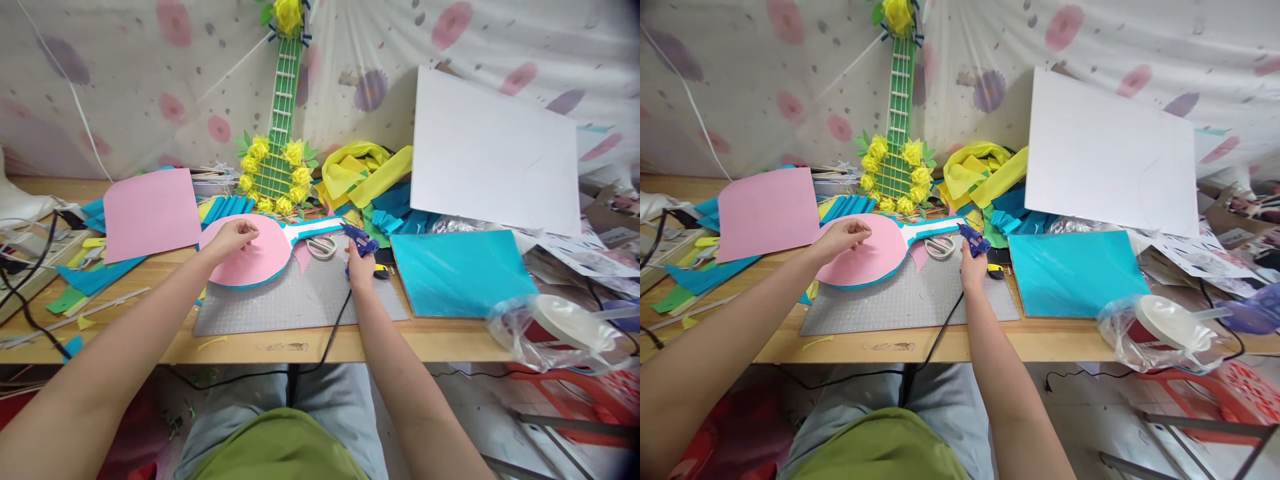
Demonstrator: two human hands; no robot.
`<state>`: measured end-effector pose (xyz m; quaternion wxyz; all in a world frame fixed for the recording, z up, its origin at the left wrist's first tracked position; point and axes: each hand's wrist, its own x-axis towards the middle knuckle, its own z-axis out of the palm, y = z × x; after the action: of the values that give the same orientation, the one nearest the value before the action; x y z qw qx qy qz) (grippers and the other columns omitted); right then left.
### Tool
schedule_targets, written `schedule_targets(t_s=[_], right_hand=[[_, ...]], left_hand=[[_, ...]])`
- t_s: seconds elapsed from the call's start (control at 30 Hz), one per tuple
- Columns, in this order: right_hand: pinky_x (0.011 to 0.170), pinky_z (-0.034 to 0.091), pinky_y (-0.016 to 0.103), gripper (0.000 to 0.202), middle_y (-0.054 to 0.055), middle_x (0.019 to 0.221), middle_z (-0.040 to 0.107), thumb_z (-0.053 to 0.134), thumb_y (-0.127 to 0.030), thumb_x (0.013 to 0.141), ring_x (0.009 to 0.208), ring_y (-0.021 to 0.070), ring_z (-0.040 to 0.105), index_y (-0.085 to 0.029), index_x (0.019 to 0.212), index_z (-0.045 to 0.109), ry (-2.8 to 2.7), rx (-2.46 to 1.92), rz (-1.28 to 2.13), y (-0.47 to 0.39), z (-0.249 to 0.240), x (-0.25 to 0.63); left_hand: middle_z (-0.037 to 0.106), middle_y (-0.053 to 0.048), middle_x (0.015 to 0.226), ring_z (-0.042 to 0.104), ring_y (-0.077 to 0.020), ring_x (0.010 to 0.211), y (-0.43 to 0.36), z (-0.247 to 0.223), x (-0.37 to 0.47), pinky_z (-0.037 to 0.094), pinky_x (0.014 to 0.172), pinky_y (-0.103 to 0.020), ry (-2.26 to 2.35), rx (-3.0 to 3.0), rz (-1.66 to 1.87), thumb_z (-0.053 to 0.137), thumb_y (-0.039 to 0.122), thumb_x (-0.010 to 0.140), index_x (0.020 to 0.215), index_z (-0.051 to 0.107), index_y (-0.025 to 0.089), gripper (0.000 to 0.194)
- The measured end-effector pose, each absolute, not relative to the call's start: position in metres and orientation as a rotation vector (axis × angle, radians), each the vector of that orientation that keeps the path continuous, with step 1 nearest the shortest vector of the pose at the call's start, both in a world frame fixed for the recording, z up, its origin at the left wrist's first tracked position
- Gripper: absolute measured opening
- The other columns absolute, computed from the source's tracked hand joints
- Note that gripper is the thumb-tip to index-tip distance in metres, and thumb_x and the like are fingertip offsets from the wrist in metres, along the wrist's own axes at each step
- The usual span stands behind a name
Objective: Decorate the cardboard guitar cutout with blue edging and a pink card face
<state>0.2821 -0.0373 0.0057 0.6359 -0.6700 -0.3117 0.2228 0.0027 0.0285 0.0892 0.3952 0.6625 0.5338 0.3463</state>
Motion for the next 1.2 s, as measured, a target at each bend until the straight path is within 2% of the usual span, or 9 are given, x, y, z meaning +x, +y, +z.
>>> schedule_targets(t_s=[0.13, 0.5, 0.6, 0.7, 0.8, 0.9, 1.07, 1.13, 1.2], right_hand=[[0.072, 0.045, 0.033, 0.042, 0.011, 0.088, 0.065, 0.056, -0.048, 0.068, 0.084, 0.0229, 0.06, -0.015, 0.093, 0.057, -0.722, -1.713, 0.287, -0.037, 0.002, 0.29], [0.073, 0.044, 0.037, 0.028, 0.009, 0.083, 0.062, 0.054, -0.032, 0.067, 0.078, 0.0246, 0.059, -0.019, 0.092, 0.051, -0.841, -1.946, 0.231, -0.035, -0.007, 0.292], [0.074, 0.044, 0.038, 0.026, 0.01, 0.087, 0.062, 0.054, -0.03, 0.067, 0.08, 0.0258, 0.059, -0.019, 0.091, 0.05, -0.849, -1.986, 0.251, -0.035, -0.007, 0.292], [0.074, 0.044, 0.037, 0.026, 0.009, 0.085, 0.061, 0.054, -0.03, 0.067, 0.08, 0.0253, 0.059, -0.019, 0.089, 0.05, -0.868, -1.953, 0.265, -0.035, -0.008, 0.294], [0.075, 0.044, 0.036, 0.026, 0.008, 0.082, 0.061, 0.055, -0.03, 0.066, 0.081, 0.0247, 0.059, -0.019, 0.089, 0.05, -0.876, -1.917, 0.296, -0.034, -0.011, 0.296], [0.078, 0.044, 0.038, 0.035, 0.011, 0.089, 0.061, 0.056, -0.03, 0.066, 0.086, 0.0261, 0.058, -0.017, 0.097, 0.05, -0.868, -1.917, 0.315, -0.035, -0.008, 0.294], [0.096, 0.032, 0.049, 0.064, 0.022, 0.121, 0.046, 0.057, -0.028, 0.065, 0.117, 0.0327, 0.04, -0.009, 0.122, 0.037, -0.916, -1.873, -0.106, -0.051, 0.02, 0.281], [0.1, 0.027, 0.05, 0.062, 0.022, 0.126, 0.041, 0.055, -0.031, 0.07, 0.123, 0.0318, 0.033, -0.01, 0.125, 0.034, -0.962, -1.773, -0.227, -0.058, 0.034, 0.27], [0.097, 0.032, 0.047, 0.053, 0.019, 0.123, 0.044, 0.05, -0.034, 0.075, 0.121, 0.0287, 0.037, -0.014, 0.123, 0.036, -1.087, -1.63, -0.134, -0.062, 0.042, 0.255]], left_hand=[[0.045, 0.003, 0.044, 0.041, -0.0091, 0.041, 0.03, 0.089, 0.001, 0.033, 0.043, -0.022, 1.495, 1.668, 0.842, 0.069, 0.032, 0.062, 0.055, 0.053, 0.017, 0.024], [0.047, 0.0, 0.052, 0.044, -0.0119, 0.042, 0.06, 0.088, -0.022, 0.035, 0.046, -0.026, 1.786, 1.652, 1.023, 0.043, 0.041, 0.083, 0.058, 0.046, 0.019, 0.034], [0.054, -0.002, 0.063, 0.052, -0.0155, 0.056, 0.062, 0.081, -0.021, 0.039, 0.055, -0.027, 1.848, 1.805, 1.046, 0.041, 0.036, 0.084, 0.067, 0.049, 0.019, 0.025], [0.06, -0.007, 0.087, 0.056, -0.0195, 0.081, 0.058, 0.072, -0.01, 0.043, 0.072, -0.03, 1.791, 1.987, 1.022, 0.047, 0.03, 0.08, 0.084, 0.052, 0.019, 0.013], [0.057, -0.012, 0.112, 0.051, -0.0233, 0.106, 0.05, 0.064, 0.006, 0.038, 0.091, -0.035, 1.666, 2.275, 0.85, 0.043, 0.028, 0.081, 0.099, 0.054, 0.016, 0.024], [0.048, -0.015, 0.129, 0.038, -0.026, 0.124, 0.043, 0.054, 0.018, 0.027, 0.104, -0.04, 1.587, 2.546, 0.654, 0.038, 0.031, 0.084, 0.113, 0.052, 0.013, 0.036], [0.035, -0.017, 0.141, 0.024, -0.0291, 0.133, 0.037, 0.04, 0.024, 0.017, 0.108, -0.048, 1.676, 2.632, 0.473, 0.034, 0.041, 0.087, 0.124, 0.046, 0.011, 0.048], [0.035, -0.017, 0.141, 0.024, -0.0285, 0.134, 0.036, 0.037, 0.025, 0.016, 0.108, -0.048, 1.694, 2.629, 0.455, 0.033, 0.041, 0.088, 0.126, 0.044, 0.011, 0.051], [0.035, -0.017, 0.141, 0.023, -0.0284, 0.134, 0.036, 0.036, 0.025, 0.015, 0.109, -0.047, 1.703, 2.621, 0.464, 0.033, 0.042, 0.088, 0.127, 0.044, 0.01, 0.052]])
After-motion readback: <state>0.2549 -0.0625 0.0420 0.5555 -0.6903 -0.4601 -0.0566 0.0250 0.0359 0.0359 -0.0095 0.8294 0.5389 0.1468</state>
